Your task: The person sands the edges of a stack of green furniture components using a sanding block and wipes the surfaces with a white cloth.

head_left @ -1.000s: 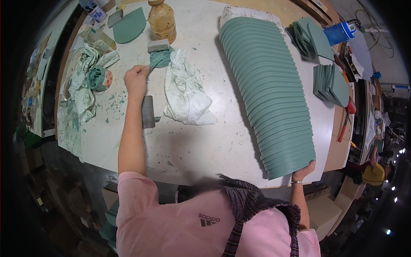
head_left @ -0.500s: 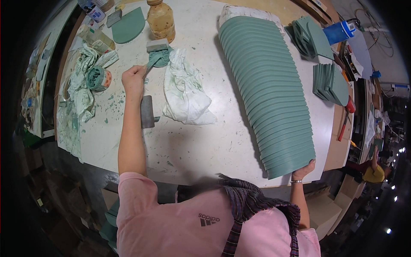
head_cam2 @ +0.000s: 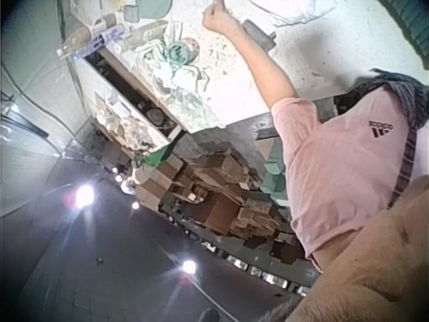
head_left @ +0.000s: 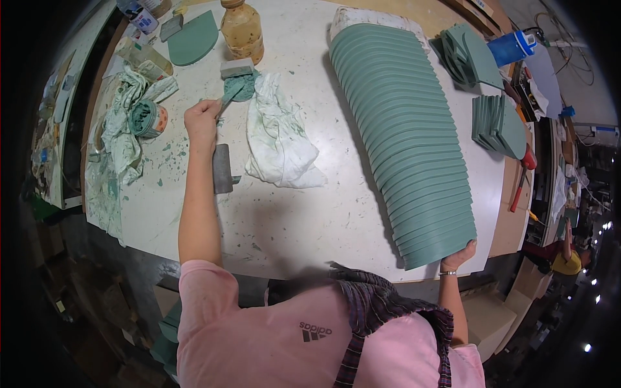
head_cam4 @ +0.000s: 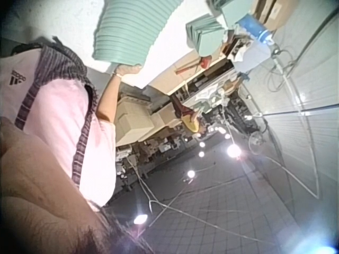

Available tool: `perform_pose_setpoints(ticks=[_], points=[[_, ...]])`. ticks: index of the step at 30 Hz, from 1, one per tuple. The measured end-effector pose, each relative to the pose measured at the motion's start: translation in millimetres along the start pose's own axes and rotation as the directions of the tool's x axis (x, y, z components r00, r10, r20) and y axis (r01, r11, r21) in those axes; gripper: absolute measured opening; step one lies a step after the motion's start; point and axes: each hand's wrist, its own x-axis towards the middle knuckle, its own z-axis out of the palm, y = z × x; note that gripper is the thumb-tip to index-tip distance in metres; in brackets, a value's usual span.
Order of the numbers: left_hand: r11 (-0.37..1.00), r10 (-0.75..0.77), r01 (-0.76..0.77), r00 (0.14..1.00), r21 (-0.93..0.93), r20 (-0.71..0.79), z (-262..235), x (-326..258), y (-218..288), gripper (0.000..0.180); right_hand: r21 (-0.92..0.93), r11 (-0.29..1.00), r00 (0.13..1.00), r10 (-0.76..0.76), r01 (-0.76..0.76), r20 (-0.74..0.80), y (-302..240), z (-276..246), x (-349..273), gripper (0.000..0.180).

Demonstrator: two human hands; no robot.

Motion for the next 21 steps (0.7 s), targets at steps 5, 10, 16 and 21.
perform_pose_setpoints(ticks=[5, 10, 16, 21], points=[[0.989, -0.032, 0.031, 0.999, -0.142, -0.010, -4.4, -3.4, 3.1, 0.010, 0.092, 0.996, 1.000, 0.021, -0.019, -0.022, 11.6, 0.6, -0.6, 0.044], [0.951, -0.173, 0.182, 0.983, -0.251, 0.058, -8.3, -21.9, 27.8, 0.015, -0.471, 0.766, 0.875, -0.484, 0.437, 0.023, 26.8, 8.1, -9.9, 0.047], [0.759, 0.009, 0.394, 0.789, -0.519, 0.614, 22.8, -112.8, 69.4, 0.012, 0.056, 0.986, 0.976, -0.143, 0.154, -0.166, 4.7, 8.8, -1.6, 0.043], [0.825, -0.068, 0.405, 0.763, -0.394, 0.642, 78.1, -215.1, 97.2, 0.018, 0.388, 0.908, 0.982, 0.184, -0.155, -0.038, -28.5, 3.0, 3.0, 0.050]])
